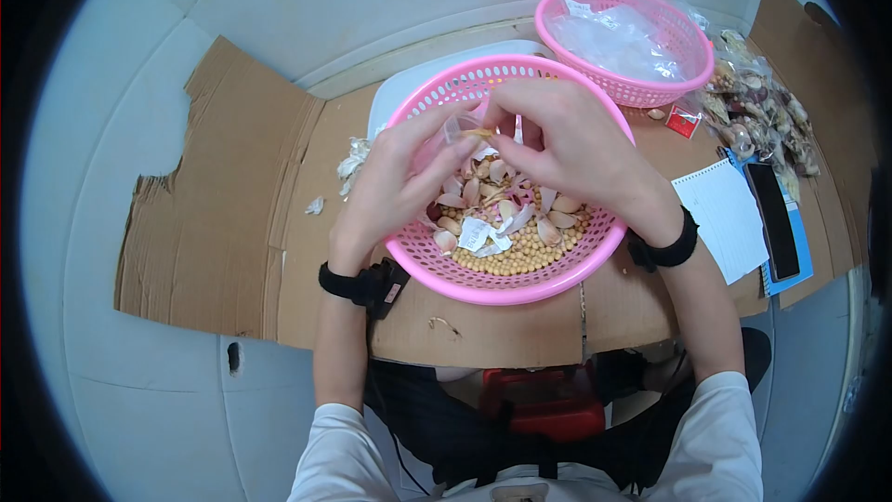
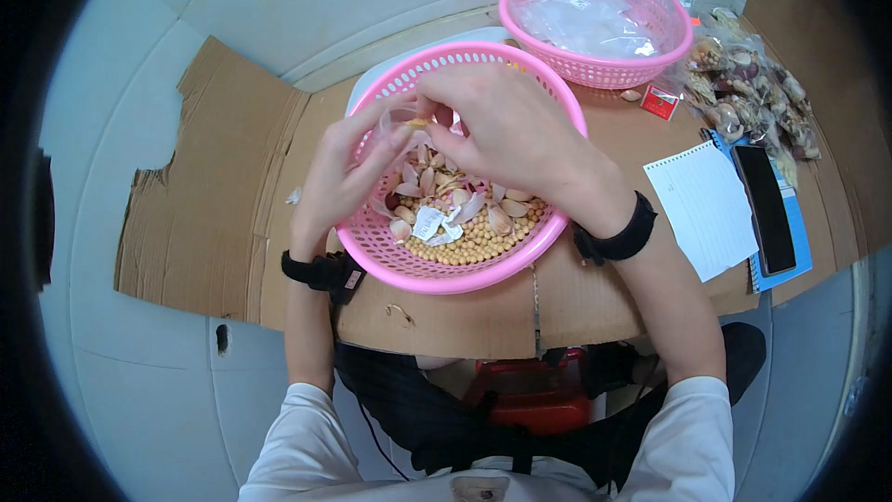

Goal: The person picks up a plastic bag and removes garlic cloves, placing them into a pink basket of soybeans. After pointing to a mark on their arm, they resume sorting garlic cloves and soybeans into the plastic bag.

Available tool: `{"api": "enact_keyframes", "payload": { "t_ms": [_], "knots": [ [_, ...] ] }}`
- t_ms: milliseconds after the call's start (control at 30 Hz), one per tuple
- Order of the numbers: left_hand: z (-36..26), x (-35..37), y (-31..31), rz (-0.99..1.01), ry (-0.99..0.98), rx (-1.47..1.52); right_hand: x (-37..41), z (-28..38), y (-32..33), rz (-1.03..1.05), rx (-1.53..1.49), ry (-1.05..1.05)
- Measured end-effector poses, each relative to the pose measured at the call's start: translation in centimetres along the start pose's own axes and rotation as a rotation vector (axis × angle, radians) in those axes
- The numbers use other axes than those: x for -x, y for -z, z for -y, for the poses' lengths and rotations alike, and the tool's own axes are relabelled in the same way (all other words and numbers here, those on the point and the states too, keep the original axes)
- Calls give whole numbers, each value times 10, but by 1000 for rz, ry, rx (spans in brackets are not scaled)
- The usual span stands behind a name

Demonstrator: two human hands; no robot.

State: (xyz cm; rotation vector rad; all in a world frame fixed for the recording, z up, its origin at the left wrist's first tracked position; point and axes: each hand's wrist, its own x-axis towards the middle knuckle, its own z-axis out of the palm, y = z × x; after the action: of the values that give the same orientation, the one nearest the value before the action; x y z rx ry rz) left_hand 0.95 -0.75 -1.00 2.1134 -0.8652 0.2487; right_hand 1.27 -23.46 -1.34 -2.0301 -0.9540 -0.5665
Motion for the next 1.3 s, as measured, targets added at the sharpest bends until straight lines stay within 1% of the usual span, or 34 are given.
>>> {"api": "enact_keyframes", "payload": {
  "t_ms": [33,100,167,200,267,333,400,467,533,567,633,667,700,733,767,833,900,933,1000,1200,1300],
  "knots": [
    [-1,1,1,-1,0,-2,-1,1,0,-40,-11,16],
    [-2,3,4,-1,116,65,-2,0,1,-75,5,25],
    [0,3,5,10,115,108,-2,-1,2,-110,21,34],
    [1,3,5,24,114,151,-2,-1,2,-98,14,47],
    [0,4,4,14,90,127,-2,-1,2,-87,7,60],
    [1,4,4,5,66,105,0,-3,1,2,-77,75],
    [5,4,4,-7,17,68,-1,-3,-3,-23,-113,96],
    [3,5,6,-2,43,77,-1,2,-2,-46,-150,118],
    [4,6,7,2,69,86,1,13,6,51,-152,-58],
    [7,6,7,10,94,110,0,11,5,51,-152,-58],
    [7,5,6,20,119,136,-1,4,2,26,-148,52],
    [4,3,4,-8,66,159,-2,4,2,26,-148,51],
    [2,2,3,-36,14,180,-2,3,2,-22,-160,55],
    [0,2,2,-37,15,180,-2,2,2,-70,-172,59],
    [-2,3,1,-49,48,175,-3,2,4,-69,-173,59],
    [0,2,0,-61,82,169,-4,3,8,-259,-75,-44],
    [5,-1,0,-72,-21,31,-5,1,8,-299,-89,-58],
    [3,-1,2,-71,-21,31,-5,0,9,-339,-103,-70],
    [-3,0,4,-11,128,82,-5,-1,8,-338,-95,-67],
    [-6,-1,4,-11,180,95,-5,0,8,-368,-90,-80],
    [-2,-1,4,-9,149,70,-5,0,8,-392,-88,-76]
  ]
}}
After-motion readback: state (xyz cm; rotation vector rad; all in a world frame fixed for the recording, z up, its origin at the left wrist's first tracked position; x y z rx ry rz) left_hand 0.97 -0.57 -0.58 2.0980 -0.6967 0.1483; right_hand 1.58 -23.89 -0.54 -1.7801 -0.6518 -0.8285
